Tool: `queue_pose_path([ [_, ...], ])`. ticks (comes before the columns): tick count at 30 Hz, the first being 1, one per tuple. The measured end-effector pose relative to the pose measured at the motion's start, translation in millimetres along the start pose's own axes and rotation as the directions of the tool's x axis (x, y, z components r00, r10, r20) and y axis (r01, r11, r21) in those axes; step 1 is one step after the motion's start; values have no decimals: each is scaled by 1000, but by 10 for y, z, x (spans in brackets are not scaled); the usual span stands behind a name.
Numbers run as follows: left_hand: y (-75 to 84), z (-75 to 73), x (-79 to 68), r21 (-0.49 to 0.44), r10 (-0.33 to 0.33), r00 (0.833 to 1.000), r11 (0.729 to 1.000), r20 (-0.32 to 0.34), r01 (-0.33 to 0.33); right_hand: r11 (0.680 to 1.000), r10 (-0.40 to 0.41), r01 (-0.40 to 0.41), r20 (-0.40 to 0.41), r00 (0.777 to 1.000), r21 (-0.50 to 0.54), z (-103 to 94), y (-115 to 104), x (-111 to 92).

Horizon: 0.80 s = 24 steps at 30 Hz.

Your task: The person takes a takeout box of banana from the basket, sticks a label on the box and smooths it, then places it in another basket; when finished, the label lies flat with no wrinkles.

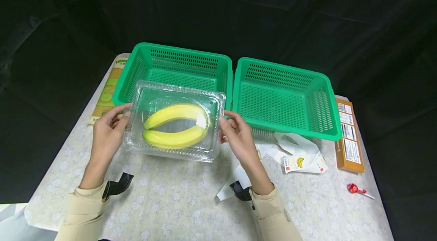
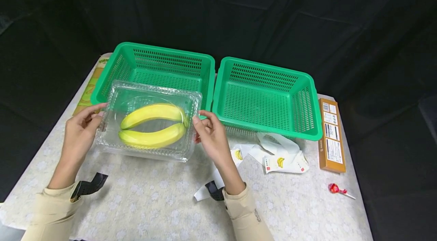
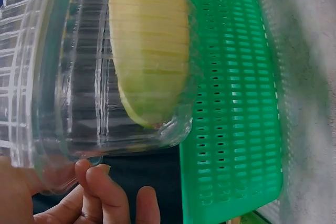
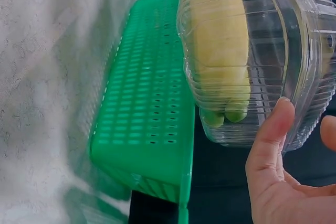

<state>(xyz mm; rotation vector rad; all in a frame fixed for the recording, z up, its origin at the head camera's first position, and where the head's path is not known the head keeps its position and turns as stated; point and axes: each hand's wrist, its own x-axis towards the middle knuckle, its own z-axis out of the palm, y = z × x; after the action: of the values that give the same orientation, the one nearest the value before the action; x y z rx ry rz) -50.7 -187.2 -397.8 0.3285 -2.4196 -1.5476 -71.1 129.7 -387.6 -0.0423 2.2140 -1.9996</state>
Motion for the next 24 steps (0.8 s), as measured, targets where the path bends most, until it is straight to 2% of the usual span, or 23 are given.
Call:
queue_pose_path([
  [11,33,-13,-75,10,-7,1000,1000,6,7,999,5,-2,54,999,-44,-25,-46,-105],
  [24,-21,8,-98,42,-33,999,999,7,33,995,28,-20,87,996,-94,-49,-13,-100],
])
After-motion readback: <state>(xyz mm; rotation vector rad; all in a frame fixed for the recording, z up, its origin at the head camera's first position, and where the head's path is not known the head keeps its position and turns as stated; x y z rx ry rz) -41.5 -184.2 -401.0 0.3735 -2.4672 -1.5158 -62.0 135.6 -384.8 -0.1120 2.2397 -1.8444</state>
